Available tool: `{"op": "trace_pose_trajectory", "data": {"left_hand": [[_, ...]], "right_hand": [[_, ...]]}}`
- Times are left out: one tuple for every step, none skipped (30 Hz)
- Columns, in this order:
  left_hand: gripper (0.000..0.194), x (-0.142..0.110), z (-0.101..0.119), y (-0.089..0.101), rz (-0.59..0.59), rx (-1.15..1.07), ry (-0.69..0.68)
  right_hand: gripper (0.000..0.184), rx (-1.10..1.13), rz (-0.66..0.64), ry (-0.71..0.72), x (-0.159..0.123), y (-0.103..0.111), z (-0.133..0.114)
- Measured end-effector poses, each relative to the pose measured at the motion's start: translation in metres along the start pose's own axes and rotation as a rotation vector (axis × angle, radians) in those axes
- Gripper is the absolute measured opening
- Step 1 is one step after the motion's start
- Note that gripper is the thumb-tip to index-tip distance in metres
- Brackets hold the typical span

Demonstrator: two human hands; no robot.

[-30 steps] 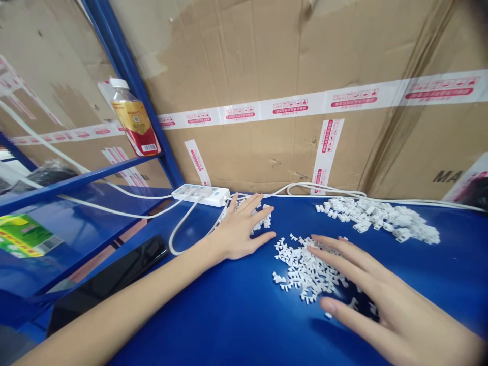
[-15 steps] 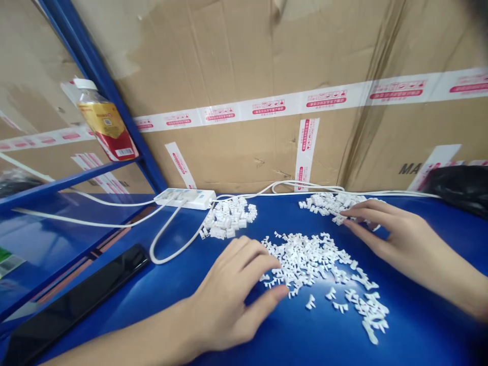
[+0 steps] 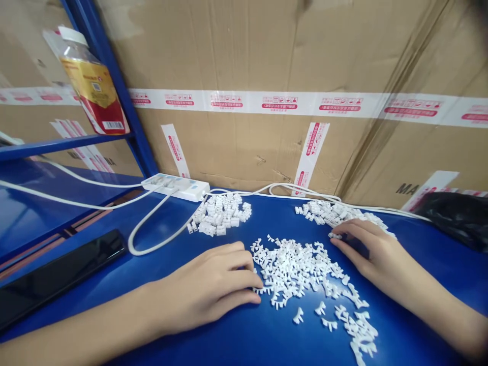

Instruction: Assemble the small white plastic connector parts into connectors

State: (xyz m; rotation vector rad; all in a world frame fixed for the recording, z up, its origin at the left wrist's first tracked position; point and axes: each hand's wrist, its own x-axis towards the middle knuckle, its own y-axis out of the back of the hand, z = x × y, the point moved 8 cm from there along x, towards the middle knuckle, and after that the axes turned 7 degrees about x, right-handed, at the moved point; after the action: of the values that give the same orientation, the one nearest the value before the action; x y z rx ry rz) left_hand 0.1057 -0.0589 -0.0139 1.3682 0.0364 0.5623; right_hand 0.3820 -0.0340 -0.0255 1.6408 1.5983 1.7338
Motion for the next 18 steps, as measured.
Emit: {"op": "trace_pose_trajectory", "data": {"left_hand": [[0.015, 0.001, 0.000, 0.000, -0.007, -0.023, 0.001], [0.015, 0.001, -0.001, 0.000, -0.012, -0.051, 0.006], [0.014, 0.001, -0.002, 0.001, -0.013, -0.082, 0.013], [0.014, 0.001, -0.003, 0.001, -0.013, -0.115, 0.022], [0.013, 0.001, -0.005, 0.002, -0.016, -0.149, 0.036], [0.012, 0.001, -0.007, 0.003, -0.022, -0.182, 0.055], [0.011, 0.001, -0.009, 0.003, -0.027, -0.212, 0.076], [0.010, 0.000, -0.011, 0.004, -0.036, -0.235, 0.097], [0.010, 0.000, -0.012, 0.004, -0.044, -0.252, 0.118], [0.010, -0.001, -0.013, 0.004, -0.048, -0.264, 0.136], [0.011, -0.001, -0.014, 0.005, -0.051, -0.271, 0.150], [0.011, -0.001, -0.013, 0.005, -0.050, -0.275, 0.158], [0.012, -0.002, -0.013, 0.006, -0.048, -0.276, 0.165], [0.012, -0.002, -0.013, 0.006, -0.045, -0.273, 0.170], [0.013, -0.002, -0.012, 0.006, -0.041, -0.265, 0.171], [0.014, -0.002, -0.012, 0.006, -0.041, -0.253, 0.167], [0.014, -0.003, -0.011, 0.007, -0.043, -0.232, 0.160], [0.015, -0.003, -0.009, 0.007, -0.049, -0.206, 0.149]], "right_hand": [[0.029, 0.006, -0.007, -0.002, 0.000, 0.000, -0.001], [0.028, 0.010, -0.010, -0.004, 0.000, 0.000, -0.001], [0.027, 0.012, -0.011, -0.008, 0.001, 0.000, -0.001], [0.026, 0.011, -0.010, -0.012, 0.001, 0.000, -0.001], [0.026, 0.009, -0.006, -0.016, 0.001, 0.000, -0.001], [0.025, 0.005, 0.003, -0.018, 0.001, 0.001, -0.002], [0.025, 0.002, 0.015, -0.019, 0.001, 0.002, -0.002], [0.025, -0.001, 0.029, -0.018, 0.002, 0.003, -0.003], [0.024, -0.001, 0.046, -0.015, 0.002, 0.005, -0.005], [0.024, -0.001, 0.067, -0.010, 0.003, 0.008, -0.008], [0.024, -0.001, 0.087, -0.006, 0.003, 0.012, -0.012], [0.025, 0.001, 0.106, -0.001, 0.002, 0.016, -0.017], [0.024, 0.001, 0.128, 0.003, 0.001, 0.020, -0.025], [0.023, 0.002, 0.149, 0.007, 0.000, 0.023, -0.034], [0.022, 0.008, 0.165, 0.014, -0.002, 0.026, -0.046], [0.020, 0.015, 0.181, 0.020, -0.005, 0.028, -0.059], [0.021, 0.037, 0.179, 0.033, -0.007, 0.027, -0.074], [0.024, 0.072, 0.162, 0.059, -0.010, 0.024, -0.091]]}}
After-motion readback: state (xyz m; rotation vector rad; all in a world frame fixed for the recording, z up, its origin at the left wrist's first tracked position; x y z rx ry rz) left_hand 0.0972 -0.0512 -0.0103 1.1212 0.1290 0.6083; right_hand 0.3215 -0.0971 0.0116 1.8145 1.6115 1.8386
